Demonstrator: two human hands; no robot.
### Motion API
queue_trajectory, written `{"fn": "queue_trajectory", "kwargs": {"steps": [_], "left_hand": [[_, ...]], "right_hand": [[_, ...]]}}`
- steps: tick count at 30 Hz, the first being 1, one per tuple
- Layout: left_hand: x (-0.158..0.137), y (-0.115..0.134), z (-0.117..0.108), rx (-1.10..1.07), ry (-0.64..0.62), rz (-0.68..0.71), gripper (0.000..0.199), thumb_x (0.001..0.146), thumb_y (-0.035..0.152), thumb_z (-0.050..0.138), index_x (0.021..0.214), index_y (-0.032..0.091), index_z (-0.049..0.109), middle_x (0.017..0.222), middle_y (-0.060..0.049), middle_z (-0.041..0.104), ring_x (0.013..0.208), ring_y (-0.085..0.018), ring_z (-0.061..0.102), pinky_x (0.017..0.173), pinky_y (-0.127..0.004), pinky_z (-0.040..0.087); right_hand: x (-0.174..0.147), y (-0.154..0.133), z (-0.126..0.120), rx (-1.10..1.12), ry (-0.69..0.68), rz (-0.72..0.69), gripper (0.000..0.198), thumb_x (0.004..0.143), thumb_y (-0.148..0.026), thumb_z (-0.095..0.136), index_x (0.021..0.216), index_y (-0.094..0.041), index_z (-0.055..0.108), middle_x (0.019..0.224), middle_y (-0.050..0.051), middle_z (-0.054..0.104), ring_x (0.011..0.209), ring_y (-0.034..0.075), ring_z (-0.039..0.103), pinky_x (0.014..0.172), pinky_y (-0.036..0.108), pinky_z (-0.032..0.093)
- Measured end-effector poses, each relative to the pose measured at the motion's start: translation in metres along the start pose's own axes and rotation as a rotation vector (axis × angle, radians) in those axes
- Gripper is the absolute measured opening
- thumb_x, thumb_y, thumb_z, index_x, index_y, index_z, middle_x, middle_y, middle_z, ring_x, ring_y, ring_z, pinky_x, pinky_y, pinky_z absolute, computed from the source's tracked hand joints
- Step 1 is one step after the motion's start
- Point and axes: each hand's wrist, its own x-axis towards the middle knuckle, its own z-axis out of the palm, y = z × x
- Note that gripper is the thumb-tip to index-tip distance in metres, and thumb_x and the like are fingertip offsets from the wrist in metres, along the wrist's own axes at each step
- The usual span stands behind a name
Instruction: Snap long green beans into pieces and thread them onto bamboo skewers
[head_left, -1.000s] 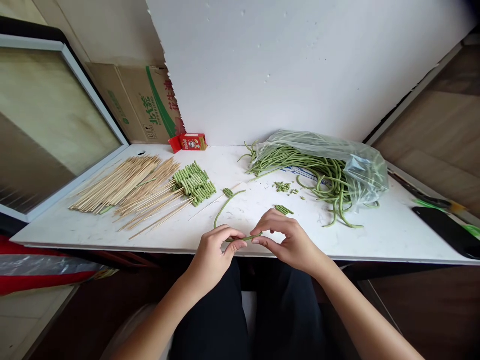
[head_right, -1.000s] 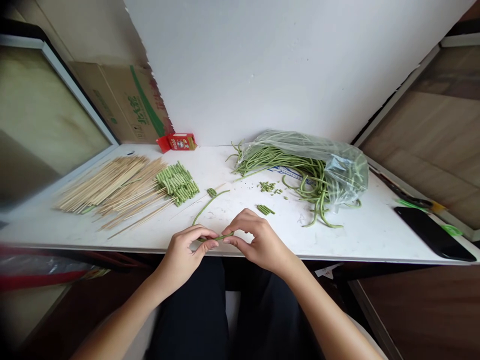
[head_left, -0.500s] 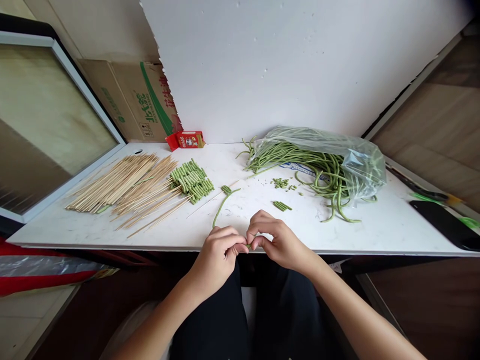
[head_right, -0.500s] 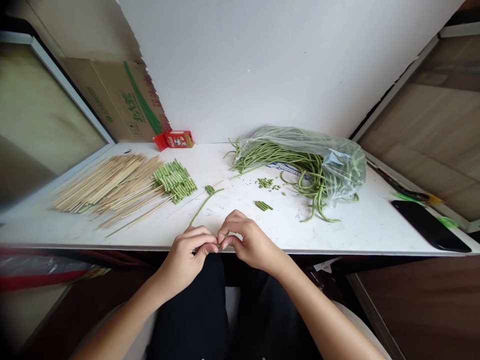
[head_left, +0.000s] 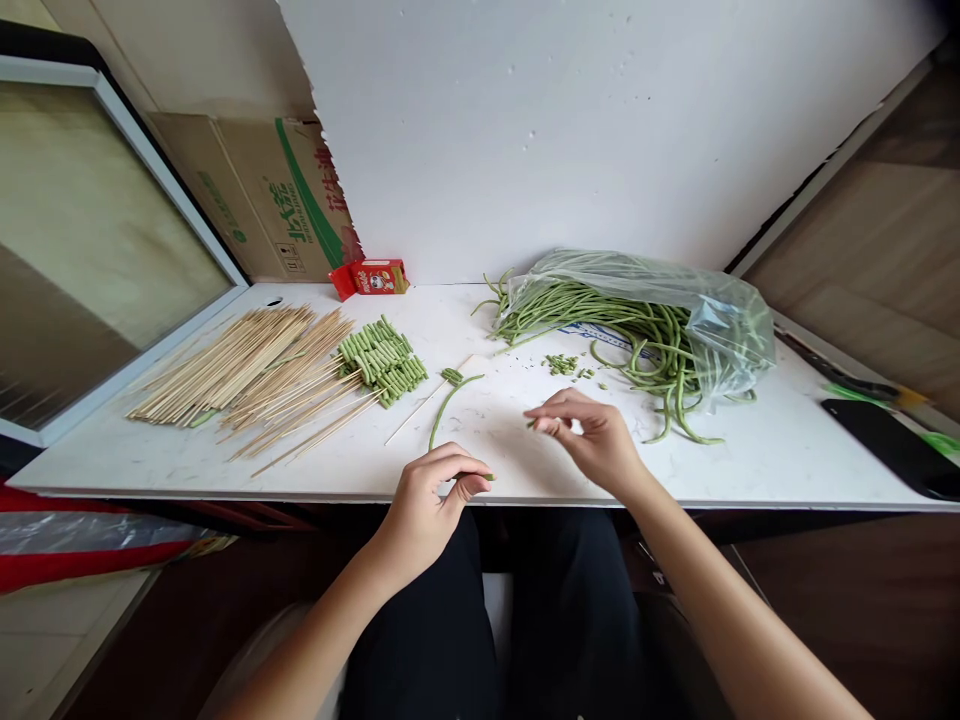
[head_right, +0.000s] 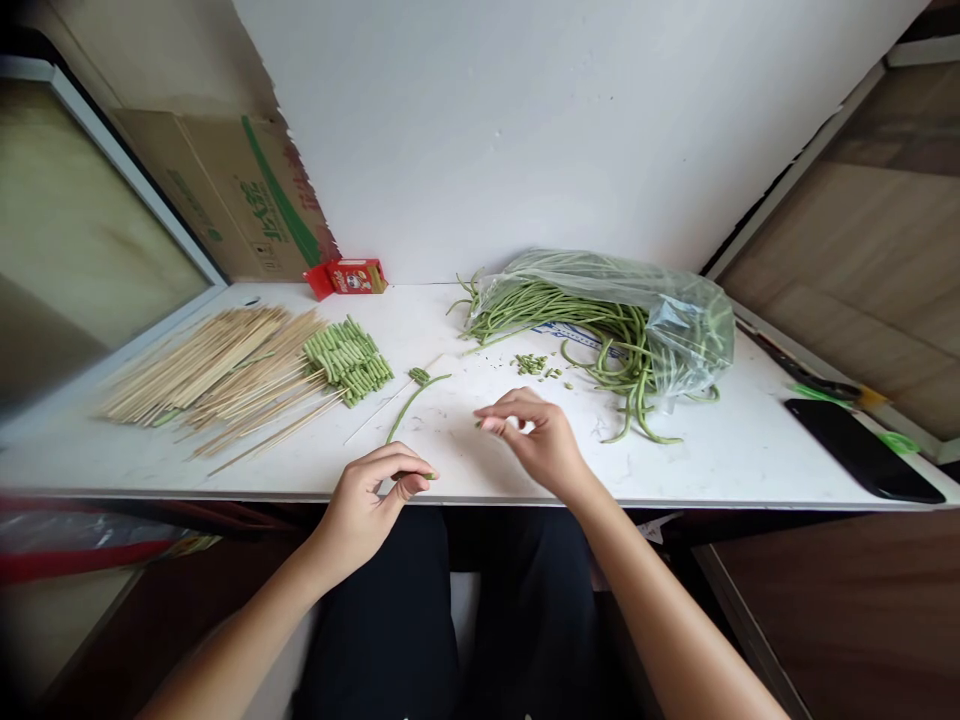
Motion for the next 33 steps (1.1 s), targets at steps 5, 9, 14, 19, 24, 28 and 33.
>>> {"fn": "queue_trajectory", "kwargs": {"steps": [5,9,14,19,24,28,33], "left_hand": [[0.000,-0.001,0.002,0.007,-0.004,-0.029,0.020,0.105,0.031,0.061,0.107,0.020,0.078,0.102,-0.009,0.075,0.095,-0.019,0.070,0.085,-0.030,0.056],[0.000,-0.002,0.002,0.030,-0.012,-0.038,0.019,0.104,0.030,0.062,0.106,0.021,0.079,0.103,-0.008,0.075,0.097,-0.019,0.071,0.087,-0.030,0.056],[0.000,-0.004,0.001,0.053,-0.030,-0.036,0.019,0.104,0.030,0.063,0.106,0.021,0.079,0.104,-0.009,0.076,0.098,-0.020,0.072,0.088,-0.031,0.058],[-0.001,-0.006,0.002,0.043,-0.069,-0.047,0.029,0.107,0.029,0.054,0.123,0.021,0.077,0.108,-0.010,0.072,0.091,-0.017,0.070,0.079,-0.029,0.059],[-0.003,-0.008,0.007,-0.030,0.024,-0.108,0.039,0.103,0.024,0.061,0.142,0.023,0.060,0.097,-0.004,0.072,0.084,-0.015,0.071,0.083,-0.031,0.061],[-0.003,-0.005,0.005,-0.092,0.059,-0.166,0.048,0.099,0.024,0.069,0.144,0.024,0.052,0.096,-0.003,0.074,0.091,-0.017,0.075,0.085,-0.031,0.062],[-0.002,0.001,0.000,-0.066,0.026,-0.115,0.046,0.096,0.029,0.075,0.138,0.024,0.057,0.095,-0.004,0.076,0.091,-0.018,0.076,0.087,-0.031,0.062]], "right_hand": [[0.007,0.052,-0.040,-0.548,0.173,0.097,0.031,0.100,-0.038,0.059,0.106,-0.021,0.084,0.100,0.013,0.080,0.094,0.031,0.067,0.089,0.049,0.052],[0.005,0.062,-0.051,-0.604,0.102,0.172,0.031,0.097,-0.043,0.064,0.099,-0.020,0.084,0.099,0.012,0.082,0.096,0.033,0.069,0.090,0.046,0.052],[0.005,0.056,-0.055,-0.503,0.056,0.276,0.053,0.108,-0.054,0.041,0.102,-0.019,0.080,0.109,0.014,0.083,0.102,0.030,0.073,0.088,0.040,0.052],[0.008,0.049,-0.053,-0.397,0.140,0.280,0.061,0.108,-0.063,0.038,0.101,-0.019,0.079,0.132,0.015,0.076,0.108,0.030,0.072,0.083,0.038,0.052],[0.001,0.006,-0.008,-0.019,0.027,0.181,0.056,0.108,-0.062,0.044,0.099,-0.018,0.079,0.107,0.012,0.080,0.099,0.025,0.073,0.085,0.036,0.053],[-0.012,-0.033,0.028,0.064,-0.336,-0.012,0.036,0.093,-0.053,0.077,0.114,-0.023,0.080,0.102,0.009,0.079,0.100,0.025,0.068,0.085,0.036,0.053],[-0.015,-0.041,0.032,0.127,-0.247,-0.080,0.019,0.096,-0.040,0.076,0.105,-0.025,0.083,0.089,0.007,0.076,0.092,0.023,0.065,0.084,0.038,0.052]]}}
